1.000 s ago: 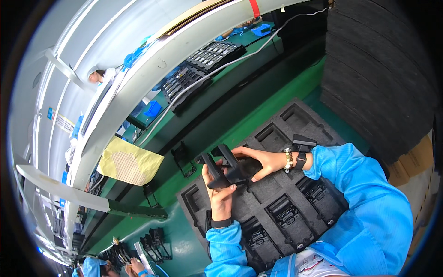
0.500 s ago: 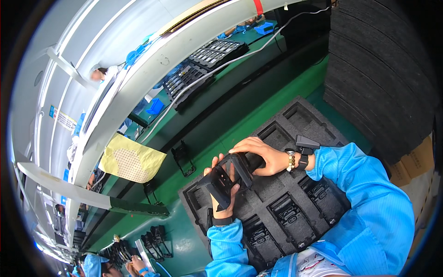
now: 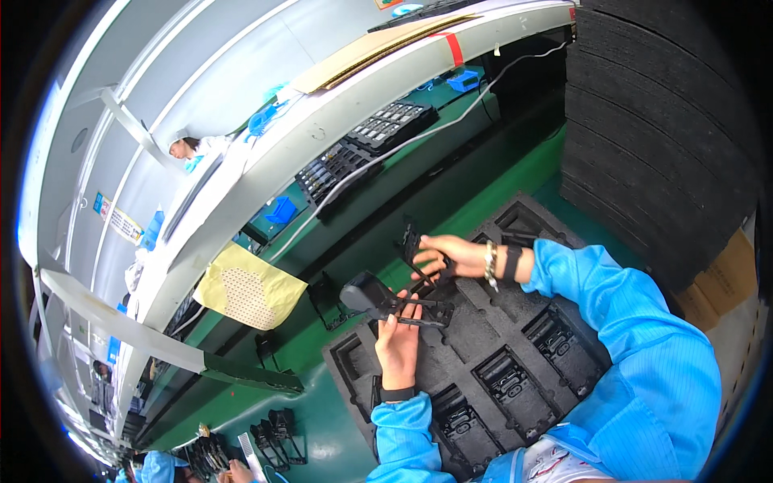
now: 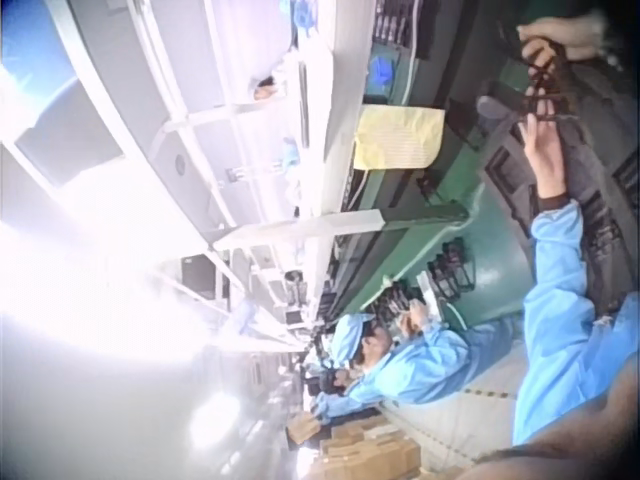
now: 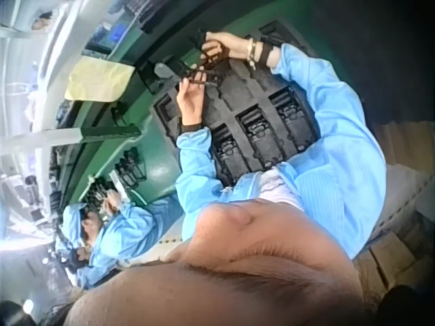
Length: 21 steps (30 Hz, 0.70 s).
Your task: Placing electronic components into a protective foam tray at an assembly station.
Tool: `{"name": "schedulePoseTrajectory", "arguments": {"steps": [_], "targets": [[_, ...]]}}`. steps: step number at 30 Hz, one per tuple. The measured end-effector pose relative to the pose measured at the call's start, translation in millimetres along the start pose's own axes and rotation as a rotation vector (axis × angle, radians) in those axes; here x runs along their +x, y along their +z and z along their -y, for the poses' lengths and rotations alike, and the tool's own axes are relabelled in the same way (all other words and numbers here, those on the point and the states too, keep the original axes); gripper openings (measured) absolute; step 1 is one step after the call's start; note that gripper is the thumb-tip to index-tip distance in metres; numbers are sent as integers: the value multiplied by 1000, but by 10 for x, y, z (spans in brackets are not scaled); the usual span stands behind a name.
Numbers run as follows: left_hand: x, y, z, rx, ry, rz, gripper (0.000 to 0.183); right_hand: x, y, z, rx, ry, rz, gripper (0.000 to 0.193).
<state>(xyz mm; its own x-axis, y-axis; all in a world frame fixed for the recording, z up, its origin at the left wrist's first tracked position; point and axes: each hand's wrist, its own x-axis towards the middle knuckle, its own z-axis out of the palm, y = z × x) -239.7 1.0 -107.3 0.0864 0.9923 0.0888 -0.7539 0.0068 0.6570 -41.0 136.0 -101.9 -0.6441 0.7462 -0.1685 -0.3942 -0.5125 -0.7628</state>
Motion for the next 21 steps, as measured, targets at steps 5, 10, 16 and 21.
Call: {"name": "schedulePoseTrajectory", "arguments": {"steps": [5,10,16,21], "targets": [[8,-9,-8,2,-8,-58,50,789,-198,352,-429,-42,-204,39],[-5,43,17,98,-16,-46,50,1533,-613,110,-518,-69,-472,24],[40,257,182,124,-71,21,51,1524,-1257,171,-1284,-26,-879,54],[-18,-47,-21,183,46,-179,35,912,219,37,-1251,-653,-100,40]]}}
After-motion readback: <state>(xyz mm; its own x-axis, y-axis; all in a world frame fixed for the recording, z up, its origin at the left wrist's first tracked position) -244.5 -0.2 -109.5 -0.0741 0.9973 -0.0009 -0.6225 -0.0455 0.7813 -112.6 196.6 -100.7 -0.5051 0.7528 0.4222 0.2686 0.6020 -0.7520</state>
